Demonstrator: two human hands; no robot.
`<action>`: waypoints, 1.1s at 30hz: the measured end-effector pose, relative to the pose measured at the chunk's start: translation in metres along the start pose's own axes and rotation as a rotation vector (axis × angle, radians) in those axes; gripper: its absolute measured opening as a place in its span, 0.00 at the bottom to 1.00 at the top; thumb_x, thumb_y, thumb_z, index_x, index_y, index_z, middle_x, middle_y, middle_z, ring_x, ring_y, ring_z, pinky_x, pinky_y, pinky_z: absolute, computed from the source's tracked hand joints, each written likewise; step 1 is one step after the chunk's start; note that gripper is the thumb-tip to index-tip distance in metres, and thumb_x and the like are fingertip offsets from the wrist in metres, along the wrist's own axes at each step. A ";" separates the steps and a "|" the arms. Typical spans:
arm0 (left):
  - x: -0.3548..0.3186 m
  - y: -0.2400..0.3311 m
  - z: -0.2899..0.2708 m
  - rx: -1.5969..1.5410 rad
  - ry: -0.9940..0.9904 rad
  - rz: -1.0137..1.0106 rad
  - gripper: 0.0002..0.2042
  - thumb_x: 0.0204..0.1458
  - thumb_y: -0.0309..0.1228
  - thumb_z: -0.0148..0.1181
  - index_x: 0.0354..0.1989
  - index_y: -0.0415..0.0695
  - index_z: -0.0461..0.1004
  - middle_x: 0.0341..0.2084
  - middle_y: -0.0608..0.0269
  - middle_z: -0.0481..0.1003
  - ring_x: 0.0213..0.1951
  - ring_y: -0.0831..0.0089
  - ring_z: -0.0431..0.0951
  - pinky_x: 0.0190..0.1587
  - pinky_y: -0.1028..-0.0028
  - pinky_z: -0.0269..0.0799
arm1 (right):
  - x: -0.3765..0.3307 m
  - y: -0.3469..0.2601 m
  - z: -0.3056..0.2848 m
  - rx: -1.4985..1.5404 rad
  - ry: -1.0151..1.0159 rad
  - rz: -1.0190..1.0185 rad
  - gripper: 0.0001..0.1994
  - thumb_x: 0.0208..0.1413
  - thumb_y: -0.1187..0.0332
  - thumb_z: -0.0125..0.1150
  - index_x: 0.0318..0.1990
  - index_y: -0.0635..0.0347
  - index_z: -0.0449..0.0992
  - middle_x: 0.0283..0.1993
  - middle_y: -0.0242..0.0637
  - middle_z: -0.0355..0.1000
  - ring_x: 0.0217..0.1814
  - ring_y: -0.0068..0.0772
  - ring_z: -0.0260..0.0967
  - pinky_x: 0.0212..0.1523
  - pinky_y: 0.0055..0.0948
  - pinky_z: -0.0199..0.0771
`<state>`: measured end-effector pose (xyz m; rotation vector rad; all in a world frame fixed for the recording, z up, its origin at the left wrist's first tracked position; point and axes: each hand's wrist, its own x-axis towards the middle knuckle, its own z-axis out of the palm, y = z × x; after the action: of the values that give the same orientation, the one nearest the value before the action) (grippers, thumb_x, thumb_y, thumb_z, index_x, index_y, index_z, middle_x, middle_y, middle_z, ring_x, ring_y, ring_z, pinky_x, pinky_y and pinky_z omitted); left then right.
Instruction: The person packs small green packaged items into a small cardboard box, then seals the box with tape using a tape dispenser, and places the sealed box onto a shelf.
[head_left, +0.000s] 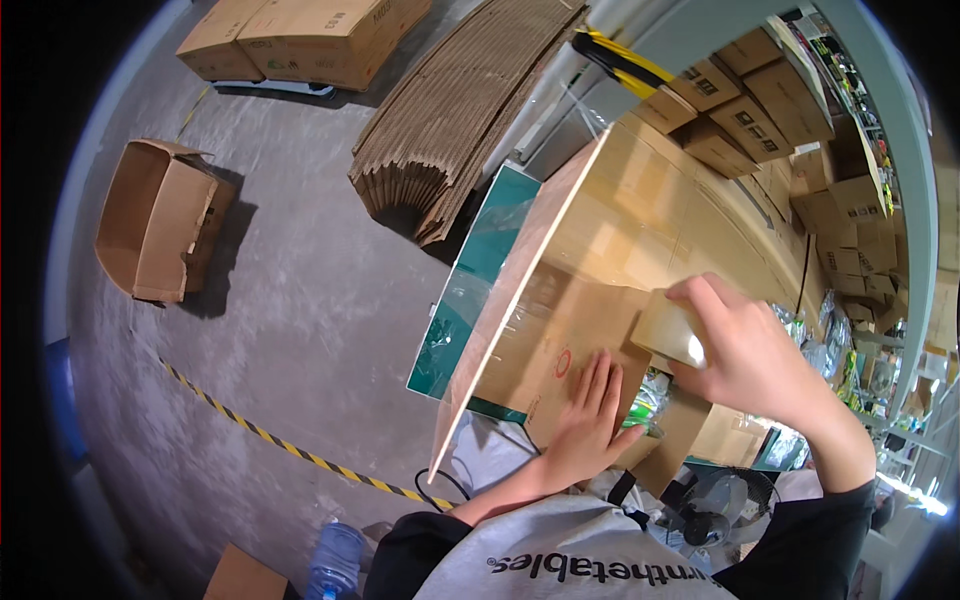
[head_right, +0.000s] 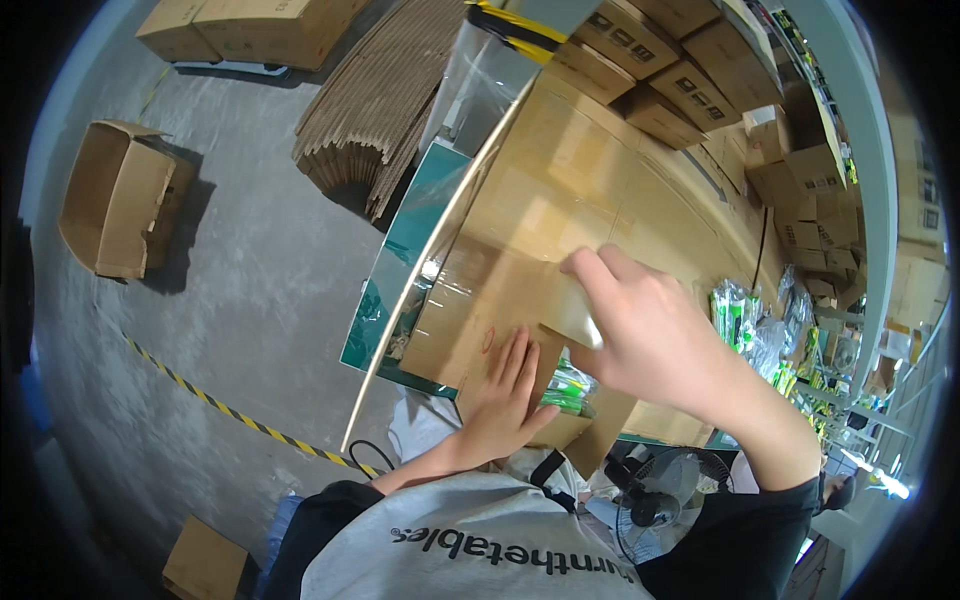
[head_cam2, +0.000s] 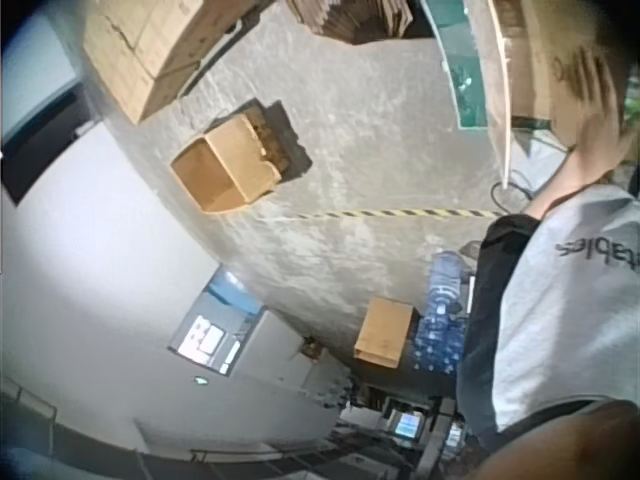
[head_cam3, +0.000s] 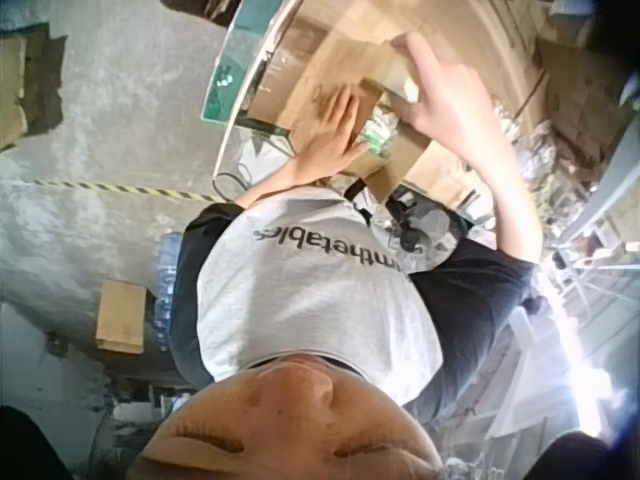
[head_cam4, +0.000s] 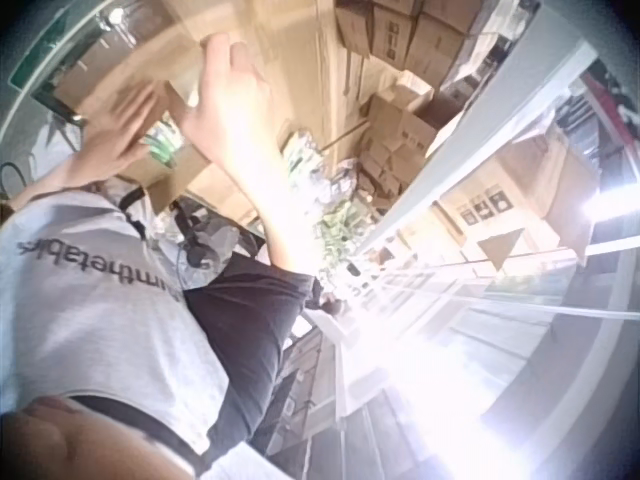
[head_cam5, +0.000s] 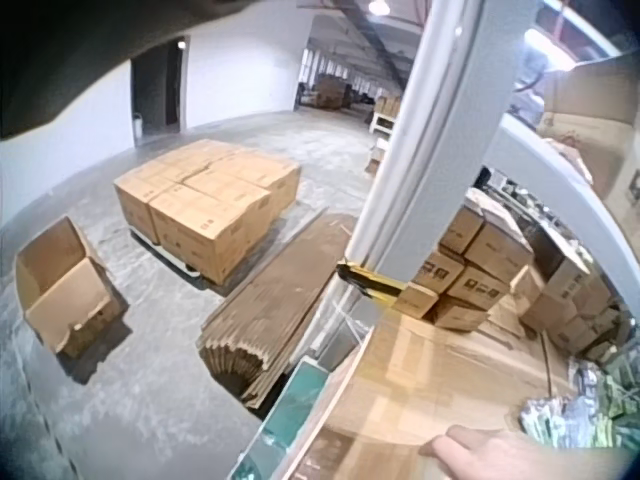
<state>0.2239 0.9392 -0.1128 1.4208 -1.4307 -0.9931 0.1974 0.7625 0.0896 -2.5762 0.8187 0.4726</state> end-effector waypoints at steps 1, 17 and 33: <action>0.000 0.006 0.009 0.112 0.015 -0.003 0.39 0.54 0.46 0.54 0.63 0.25 0.50 0.66 0.33 0.45 0.68 0.41 0.45 0.66 0.52 0.44 | -0.002 0.001 0.001 0.005 0.018 -0.012 0.26 0.38 0.71 0.67 0.46 0.63 0.64 0.36 0.50 0.68 0.35 0.57 0.71 0.34 0.46 0.71; 0.025 0.073 0.134 0.648 0.096 -0.419 0.54 0.44 0.68 0.50 0.68 0.35 0.43 0.67 0.30 0.35 0.68 0.33 0.31 0.60 0.30 0.28 | -0.054 0.065 0.036 0.008 0.203 -0.254 0.23 0.39 0.68 0.64 0.44 0.67 0.64 0.37 0.55 0.72 0.38 0.57 0.73 0.38 0.45 0.74; 0.035 0.064 0.164 0.774 0.439 -0.513 0.21 0.47 0.38 0.64 0.48 0.43 0.71 0.54 0.54 0.63 0.55 0.53 0.65 0.38 0.57 0.74 | -0.074 0.116 0.056 0.117 0.253 -0.386 0.27 0.39 0.64 0.66 0.47 0.66 0.65 0.34 0.55 0.72 0.39 0.57 0.73 0.38 0.45 0.75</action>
<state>0.0488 0.9008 -0.1011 2.4784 -1.1730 -0.3405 0.0591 0.7359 0.0418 -2.6262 0.3905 -0.0164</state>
